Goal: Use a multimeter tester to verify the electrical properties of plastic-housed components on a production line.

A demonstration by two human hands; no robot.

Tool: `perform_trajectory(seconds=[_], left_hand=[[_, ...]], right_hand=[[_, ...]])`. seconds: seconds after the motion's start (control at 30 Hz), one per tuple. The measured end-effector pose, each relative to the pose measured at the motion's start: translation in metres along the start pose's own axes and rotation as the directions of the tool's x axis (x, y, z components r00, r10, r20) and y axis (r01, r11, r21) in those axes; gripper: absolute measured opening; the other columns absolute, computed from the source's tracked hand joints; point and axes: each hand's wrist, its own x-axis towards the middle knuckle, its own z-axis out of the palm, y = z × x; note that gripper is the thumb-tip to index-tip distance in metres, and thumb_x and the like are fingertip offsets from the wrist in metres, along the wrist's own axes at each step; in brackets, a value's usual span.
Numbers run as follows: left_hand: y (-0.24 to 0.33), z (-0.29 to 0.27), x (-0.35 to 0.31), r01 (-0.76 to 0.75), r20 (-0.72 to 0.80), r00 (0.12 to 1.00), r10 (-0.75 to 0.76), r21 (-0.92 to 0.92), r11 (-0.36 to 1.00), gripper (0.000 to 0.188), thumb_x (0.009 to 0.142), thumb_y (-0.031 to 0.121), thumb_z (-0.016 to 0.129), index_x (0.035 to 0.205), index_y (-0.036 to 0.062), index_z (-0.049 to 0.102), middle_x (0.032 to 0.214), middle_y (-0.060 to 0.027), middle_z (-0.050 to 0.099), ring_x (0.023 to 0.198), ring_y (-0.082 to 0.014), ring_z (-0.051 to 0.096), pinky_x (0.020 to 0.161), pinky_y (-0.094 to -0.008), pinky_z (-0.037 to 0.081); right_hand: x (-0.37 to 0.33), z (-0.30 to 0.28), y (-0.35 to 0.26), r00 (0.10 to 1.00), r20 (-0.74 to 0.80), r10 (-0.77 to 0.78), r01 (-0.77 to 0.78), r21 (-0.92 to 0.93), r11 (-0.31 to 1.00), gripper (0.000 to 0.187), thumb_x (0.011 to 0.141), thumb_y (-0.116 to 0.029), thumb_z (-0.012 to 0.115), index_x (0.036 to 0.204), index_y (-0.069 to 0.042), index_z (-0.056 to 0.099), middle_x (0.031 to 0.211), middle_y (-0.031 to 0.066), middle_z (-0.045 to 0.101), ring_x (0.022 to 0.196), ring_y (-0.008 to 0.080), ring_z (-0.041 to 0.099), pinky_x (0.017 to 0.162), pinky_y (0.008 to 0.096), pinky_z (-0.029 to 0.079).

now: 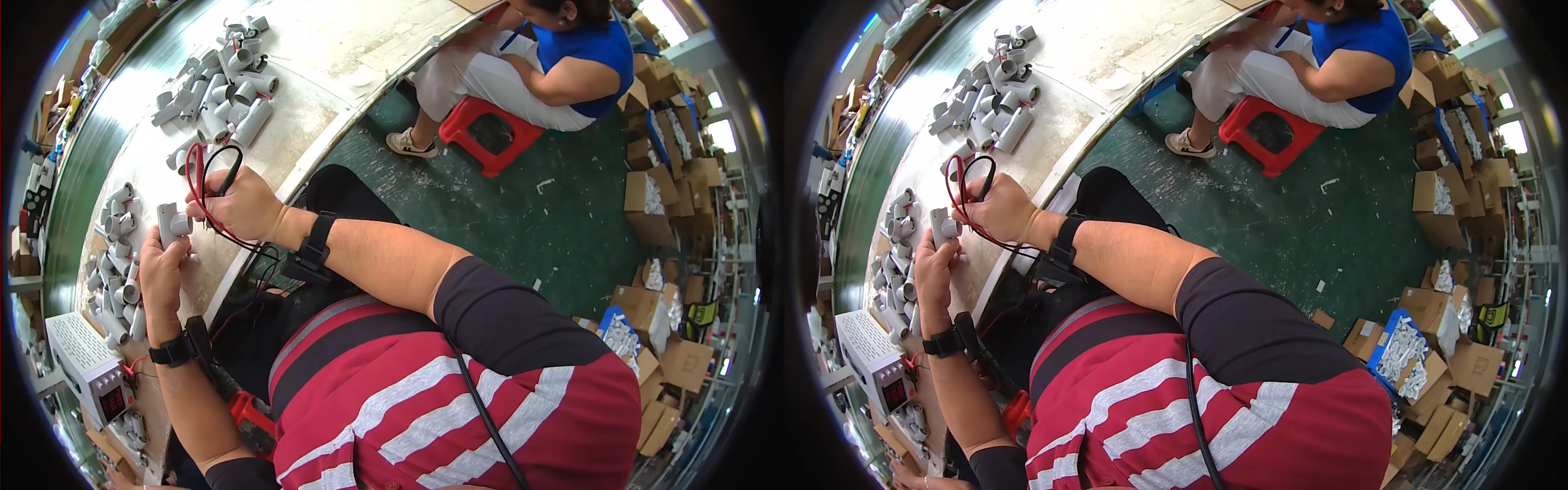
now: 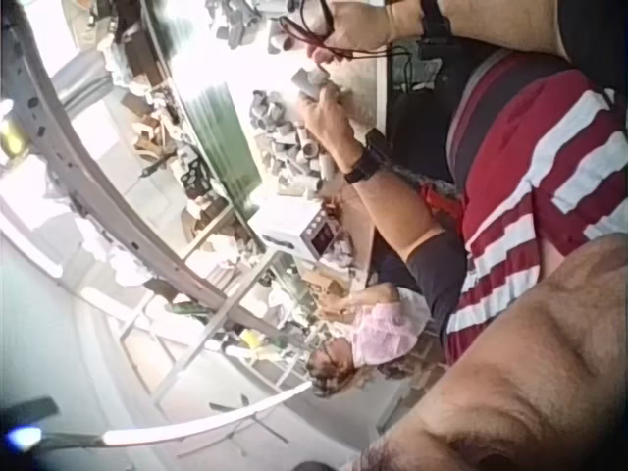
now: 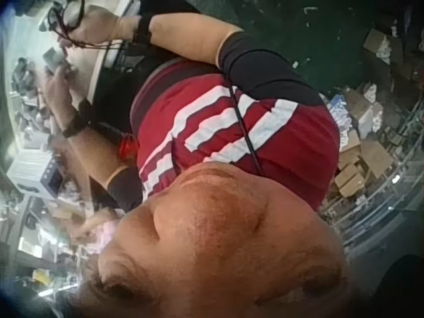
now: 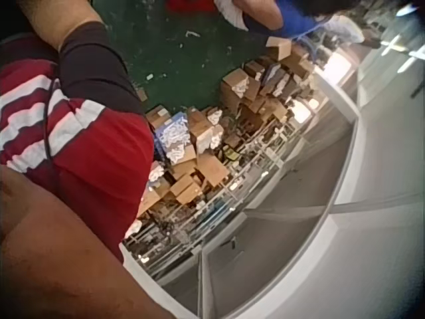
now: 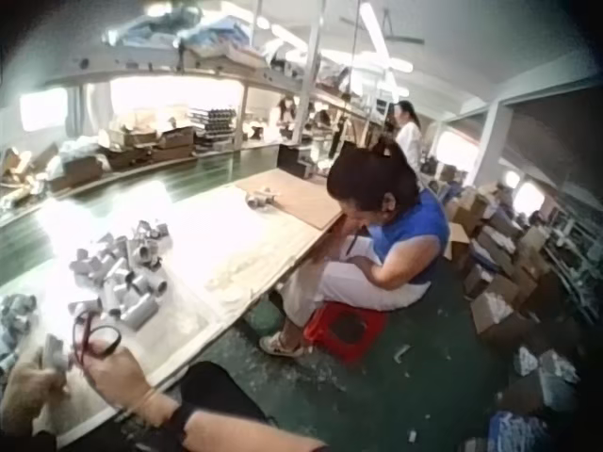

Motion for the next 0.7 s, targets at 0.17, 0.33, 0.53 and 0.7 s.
perform_trajectory(seconds=[0.17,0.33,0.53,0.7], left_hand=[[-0.004,0.001,-0.004,-0.007,-0.015,1.000,0.006,-0.085,0.996,0.031,0.090,0.005,0.064,0.120,0.0048,0.058,0.090,-0.0016,0.064,0.072,-0.0094,0.060,0.068,-0.0237,0.052],[-0.011,-0.002,-0.010,0.071,-0.001,0.997,-0.076,-0.339,0.938,0.029,0.092,0.003,0.062,0.121,0.0025,0.058,0.092,-0.0045,0.065,0.076,-0.0122,0.062,0.069,-0.0262,0.053],[-0.027,-0.003,-0.011,-0.009,-0.034,0.999,-0.007,-0.445,0.896,0.031,0.090,0.002,0.063,0.120,0.0022,0.057,0.094,-0.0059,0.065,0.073,-0.0141,0.063,0.065,-0.0280,0.054],[-0.025,0.001,-0.010,-0.066,-0.031,0.998,0.058,-0.412,0.909,0.037,0.088,0.005,0.067,0.123,0.0004,0.056,0.093,-0.0065,0.066,0.071,-0.0147,0.064,0.065,-0.0289,0.055]], right_hand=[[0.001,-0.002,0.000,1.000,0.001,0.010,-0.010,0.026,1.000,0.018,0.089,-0.014,0.080,0.097,0.002,0.076,0.081,0.0066,0.074,0.073,0.0105,0.068,0.067,0.0263,0.054],[-0.003,0.000,-0.004,0.997,0.003,-0.072,0.072,-0.120,0.990,0.018,0.089,-0.014,0.081,0.098,0.001,0.076,0.082,0.0072,0.075,0.073,0.0109,0.069,0.067,0.0254,0.054],[0.002,0.008,0.011,1.000,0.007,0.001,-0.002,0.079,0.997,0.019,0.089,-0.016,0.081,0.097,0.001,0.076,0.081,0.0055,0.075,0.073,0.0098,0.068,0.065,0.0253,0.054],[0.013,-0.001,0.019,1.000,0.004,-0.025,0.025,-0.218,0.976,0.017,0.093,-0.016,0.077,0.098,0.000,0.075,0.081,0.0042,0.073,0.068,0.0099,0.066,0.059,0.0264,0.053]])
